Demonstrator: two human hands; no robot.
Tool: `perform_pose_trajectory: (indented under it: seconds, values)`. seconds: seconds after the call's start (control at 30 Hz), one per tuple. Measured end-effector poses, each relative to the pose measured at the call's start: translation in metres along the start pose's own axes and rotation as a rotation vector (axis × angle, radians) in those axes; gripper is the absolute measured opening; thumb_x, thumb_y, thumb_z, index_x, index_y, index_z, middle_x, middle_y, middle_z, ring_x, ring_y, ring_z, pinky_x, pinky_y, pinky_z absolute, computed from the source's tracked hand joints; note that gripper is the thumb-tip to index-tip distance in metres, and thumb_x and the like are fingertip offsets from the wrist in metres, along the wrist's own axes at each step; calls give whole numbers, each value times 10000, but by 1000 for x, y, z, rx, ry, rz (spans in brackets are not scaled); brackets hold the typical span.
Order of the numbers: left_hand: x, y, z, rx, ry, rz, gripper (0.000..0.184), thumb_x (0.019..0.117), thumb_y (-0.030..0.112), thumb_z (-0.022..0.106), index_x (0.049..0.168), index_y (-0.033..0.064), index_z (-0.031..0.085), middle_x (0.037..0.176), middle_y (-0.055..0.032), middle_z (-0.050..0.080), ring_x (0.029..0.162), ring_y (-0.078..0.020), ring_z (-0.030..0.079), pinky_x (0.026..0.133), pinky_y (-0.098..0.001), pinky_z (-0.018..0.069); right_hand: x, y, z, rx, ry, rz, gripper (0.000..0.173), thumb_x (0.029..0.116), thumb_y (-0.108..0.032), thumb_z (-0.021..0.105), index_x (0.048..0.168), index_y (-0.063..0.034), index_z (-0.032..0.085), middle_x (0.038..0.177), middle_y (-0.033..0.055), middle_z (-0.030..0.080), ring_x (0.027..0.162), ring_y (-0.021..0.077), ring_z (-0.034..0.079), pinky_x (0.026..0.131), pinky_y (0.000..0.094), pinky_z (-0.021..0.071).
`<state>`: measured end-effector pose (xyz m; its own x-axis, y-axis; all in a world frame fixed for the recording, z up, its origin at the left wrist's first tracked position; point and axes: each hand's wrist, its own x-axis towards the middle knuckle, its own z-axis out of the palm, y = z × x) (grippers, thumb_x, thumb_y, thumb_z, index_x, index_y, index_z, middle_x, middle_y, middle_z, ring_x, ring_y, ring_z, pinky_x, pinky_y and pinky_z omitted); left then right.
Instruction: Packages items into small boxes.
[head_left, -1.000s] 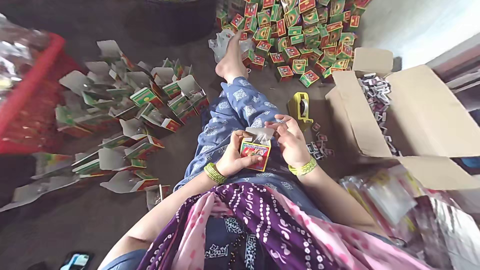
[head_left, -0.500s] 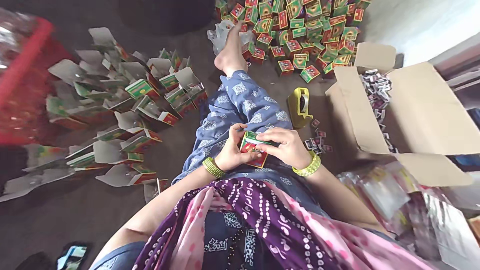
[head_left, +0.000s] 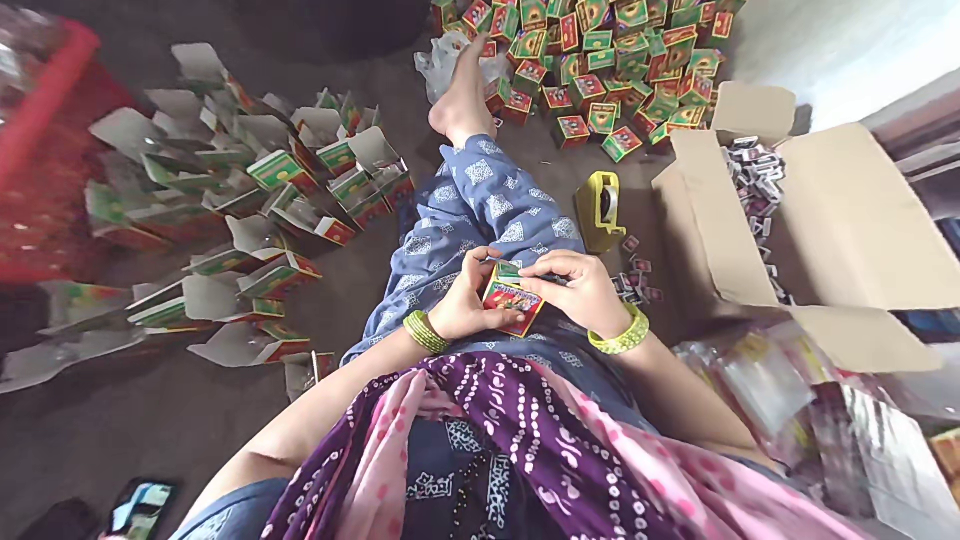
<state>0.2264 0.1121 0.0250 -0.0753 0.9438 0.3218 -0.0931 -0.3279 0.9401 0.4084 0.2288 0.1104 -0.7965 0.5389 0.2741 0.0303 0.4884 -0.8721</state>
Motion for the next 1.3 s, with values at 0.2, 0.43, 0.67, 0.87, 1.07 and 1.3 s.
perform_pose_trajectory:
  seconds: [0.2,0.43,0.67,0.87,1.07,1.3]
  values:
    - [0,-1,0,12,-2,23,953,724,101,911,1436,50,279,1222,-154,673,1090,-260,706,957,-453,604,-2,1,2,-77,9,-69,93,915,-106,746,967,-56,805,955,39,758,925,88,716,841,264,619]
    - [0,1,1,-58,130,-63,911,748,99,902,1419,61,289,1191,-140,678,1045,-260,719,926,-460,616,-11,7,7,-211,-20,-155,238,971,-98,633,1157,-75,780,1084,75,719,1034,126,670,920,293,580]
    - [1,-2,-1,-122,178,-52,565,920,109,754,1376,48,426,1212,-142,671,1022,-258,712,885,-447,620,-18,23,5,0,13,-85,535,947,-19,669,1440,73,482,1252,148,712,1182,251,689,1039,442,580]
    - [1,0,-3,-47,239,-113,351,976,111,630,1292,35,499,1187,-117,672,992,-221,706,843,-405,621,-3,79,-66,-77,467,277,515,925,-116,699,1400,-21,522,1287,125,666,1138,207,674,950,397,584]
    - [5,-6,-3,77,263,-70,254,1027,117,431,1239,19,530,1189,-68,651,1003,-123,676,853,-323,595,7,160,-144,-368,565,752,508,926,-116,709,1391,4,542,1311,203,657,1223,308,640,1042,499,511]
    - [7,-10,-5,88,257,-46,253,1042,137,389,1221,5,510,1215,-66,631,1008,-95,656,837,-285,579,30,211,-164,-483,309,889,418,1032,-267,618,1371,-23,598,1299,233,655,1245,382,611,1080,579,449]
